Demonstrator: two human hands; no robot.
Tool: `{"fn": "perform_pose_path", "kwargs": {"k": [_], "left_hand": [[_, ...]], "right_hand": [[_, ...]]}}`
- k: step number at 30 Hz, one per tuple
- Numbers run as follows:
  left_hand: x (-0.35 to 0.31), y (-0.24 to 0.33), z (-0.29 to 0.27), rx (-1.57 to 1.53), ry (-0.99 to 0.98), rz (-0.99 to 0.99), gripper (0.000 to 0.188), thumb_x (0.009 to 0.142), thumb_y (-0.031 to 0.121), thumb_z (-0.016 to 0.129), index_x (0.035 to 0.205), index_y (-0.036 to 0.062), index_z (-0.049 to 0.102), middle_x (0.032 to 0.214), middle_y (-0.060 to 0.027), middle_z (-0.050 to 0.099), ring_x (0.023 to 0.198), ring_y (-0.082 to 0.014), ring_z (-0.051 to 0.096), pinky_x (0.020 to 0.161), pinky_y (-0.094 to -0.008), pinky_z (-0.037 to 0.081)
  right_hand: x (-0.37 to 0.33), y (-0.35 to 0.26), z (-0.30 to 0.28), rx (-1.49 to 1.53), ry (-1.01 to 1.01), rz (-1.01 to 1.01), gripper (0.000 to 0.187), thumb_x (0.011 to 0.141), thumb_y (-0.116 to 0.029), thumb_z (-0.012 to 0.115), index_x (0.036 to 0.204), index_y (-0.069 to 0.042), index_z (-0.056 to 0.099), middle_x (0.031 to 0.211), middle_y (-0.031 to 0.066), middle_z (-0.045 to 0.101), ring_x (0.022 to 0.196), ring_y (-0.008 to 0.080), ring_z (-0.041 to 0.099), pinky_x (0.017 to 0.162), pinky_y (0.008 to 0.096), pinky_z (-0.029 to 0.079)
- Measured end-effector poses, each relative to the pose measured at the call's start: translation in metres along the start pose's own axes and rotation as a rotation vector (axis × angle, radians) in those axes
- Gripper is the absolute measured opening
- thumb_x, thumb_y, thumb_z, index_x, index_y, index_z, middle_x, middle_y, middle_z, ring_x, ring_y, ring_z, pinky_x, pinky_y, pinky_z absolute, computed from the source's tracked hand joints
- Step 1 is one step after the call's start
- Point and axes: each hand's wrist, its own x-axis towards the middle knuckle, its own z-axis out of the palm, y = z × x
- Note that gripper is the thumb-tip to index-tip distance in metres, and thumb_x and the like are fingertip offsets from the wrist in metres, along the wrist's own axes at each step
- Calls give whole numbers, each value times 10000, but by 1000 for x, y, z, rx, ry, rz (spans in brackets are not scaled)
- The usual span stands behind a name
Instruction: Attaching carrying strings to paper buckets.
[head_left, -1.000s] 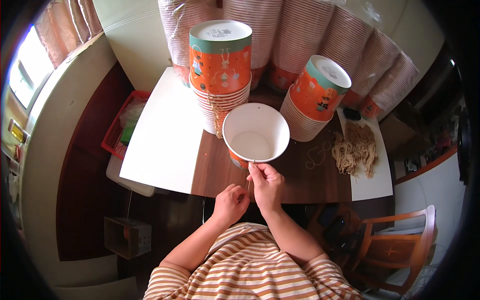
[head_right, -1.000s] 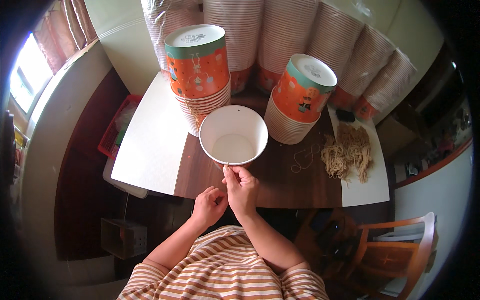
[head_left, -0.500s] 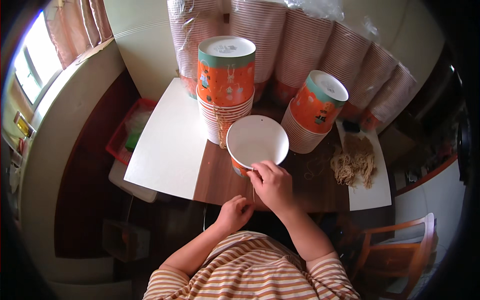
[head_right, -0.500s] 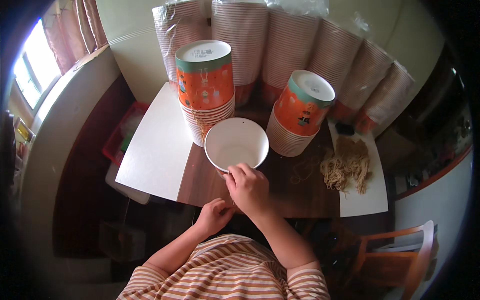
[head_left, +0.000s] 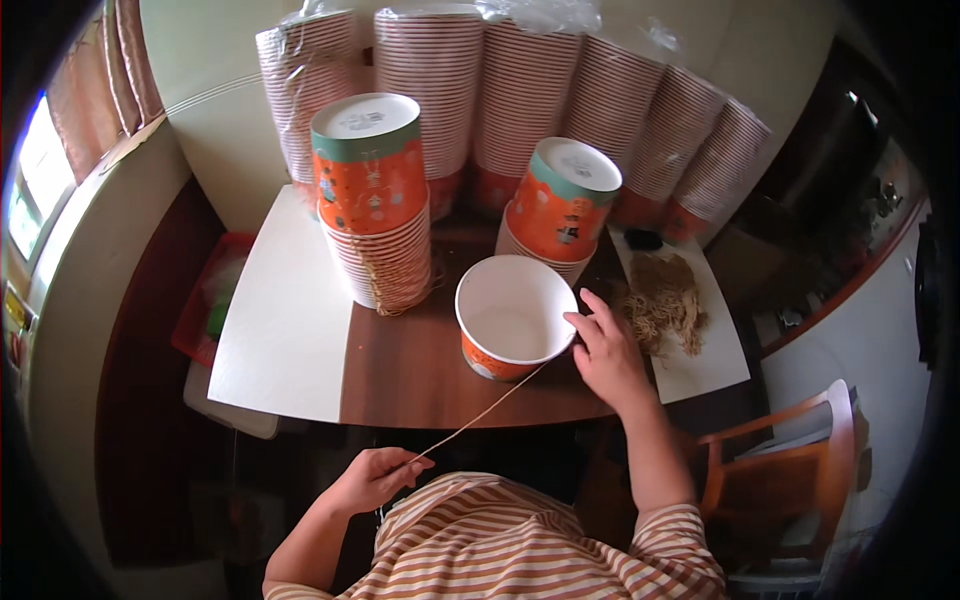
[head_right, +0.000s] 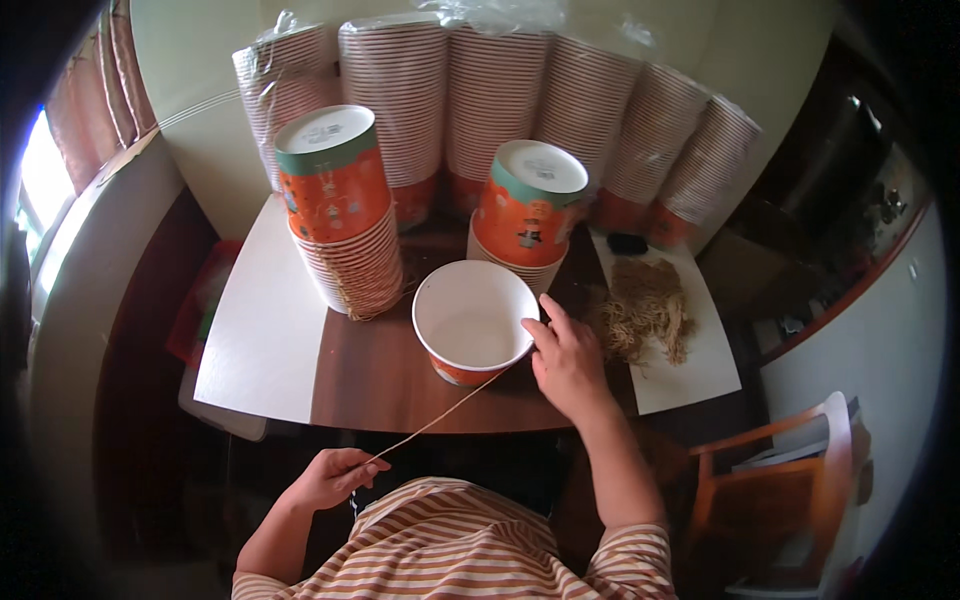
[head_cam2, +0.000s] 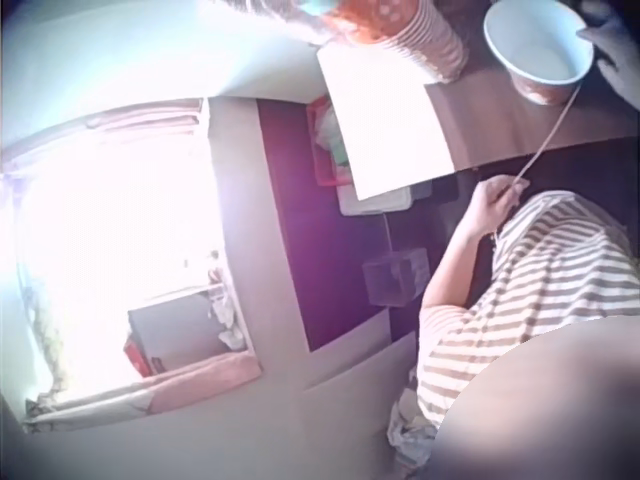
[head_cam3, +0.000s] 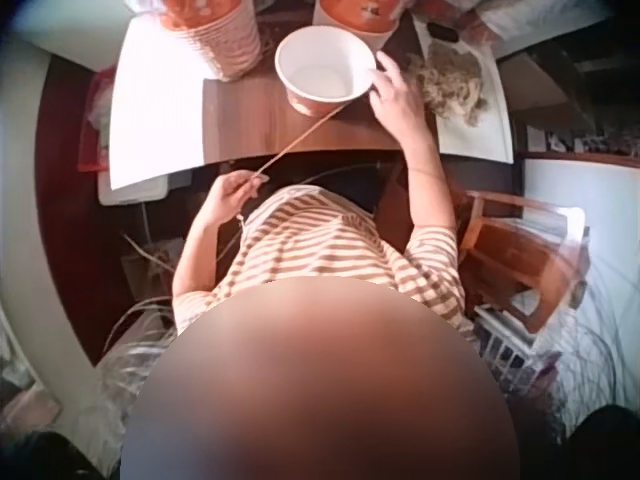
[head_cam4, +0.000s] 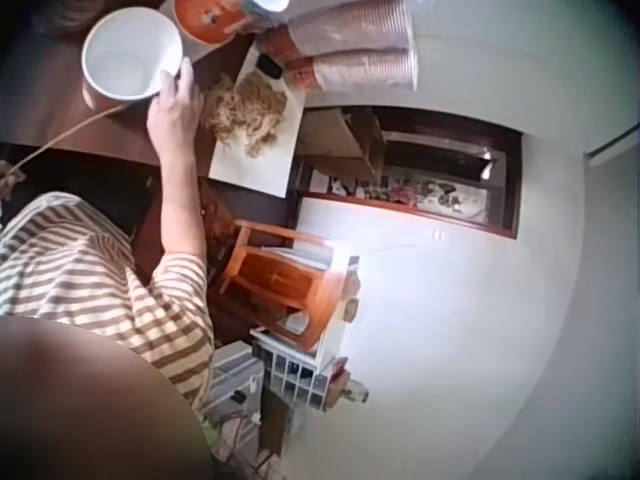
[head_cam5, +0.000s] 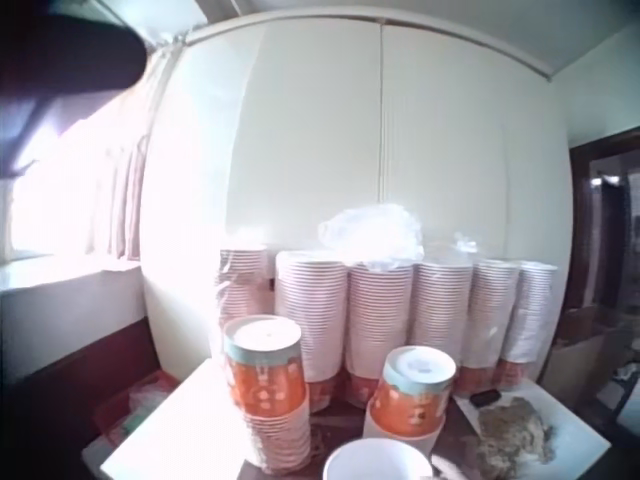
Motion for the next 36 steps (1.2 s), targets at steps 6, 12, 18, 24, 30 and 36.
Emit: {"fn": "perform_pose_path", "kwargs": {"k": [6,12,18,24,30,36], "left_hand": [[12,41,12,95,-189,178,226,934,172,562,1041,-1,661,779,-78,626,710,-142,594,650,-269,484],[39,53,8,60,-265,96,203,914,146,585,1024,1,674,793,-78,675,727,-108,605,661,-282,497],[67,36,-5,-632,-451,-341,416,981,341,454,1100,-30,600,868,-77,631,726,-120,564,671,-238,466],[60,11,-7,-705,-488,-427,411,995,288,419,1131,-66,578,869,-82,634,736,-139,588,720,-270,495],[44,0,-11,-640,-431,-428,310,971,230,499,1055,-41,625,794,-41,637,678,-100,577,656,-219,485],[38,13,-13,-423,-372,-348,269,962,243,527,997,21,673,738,8,609,673,-53,543,636,-190,451]], "right_hand": [[-30,-88,-11,660,-46,-226,504,742,-153,726,1205,-47,558,1210,144,557,1104,290,531,954,394,417],[-42,-130,20,992,-509,23,565,785,-177,736,1258,-5,480,1086,194,610,955,264,643,798,326,523],[-43,-101,38,775,-229,12,55,804,-53,673,846,-25,652,774,121,653,717,253,656,614,329,517],[-37,-84,33,815,-148,34,43,809,-22,668,807,-2,630,689,89,610,603,197,586,547,289,451],[-38,-81,21,788,-235,73,56,828,-43,652,812,-5,613,705,105,603,615,245,593,552,319,461],[-39,-78,4,446,-437,-92,171,735,-157,727,842,-42,661,841,65,625,828,246,590,781,396,446]]}}
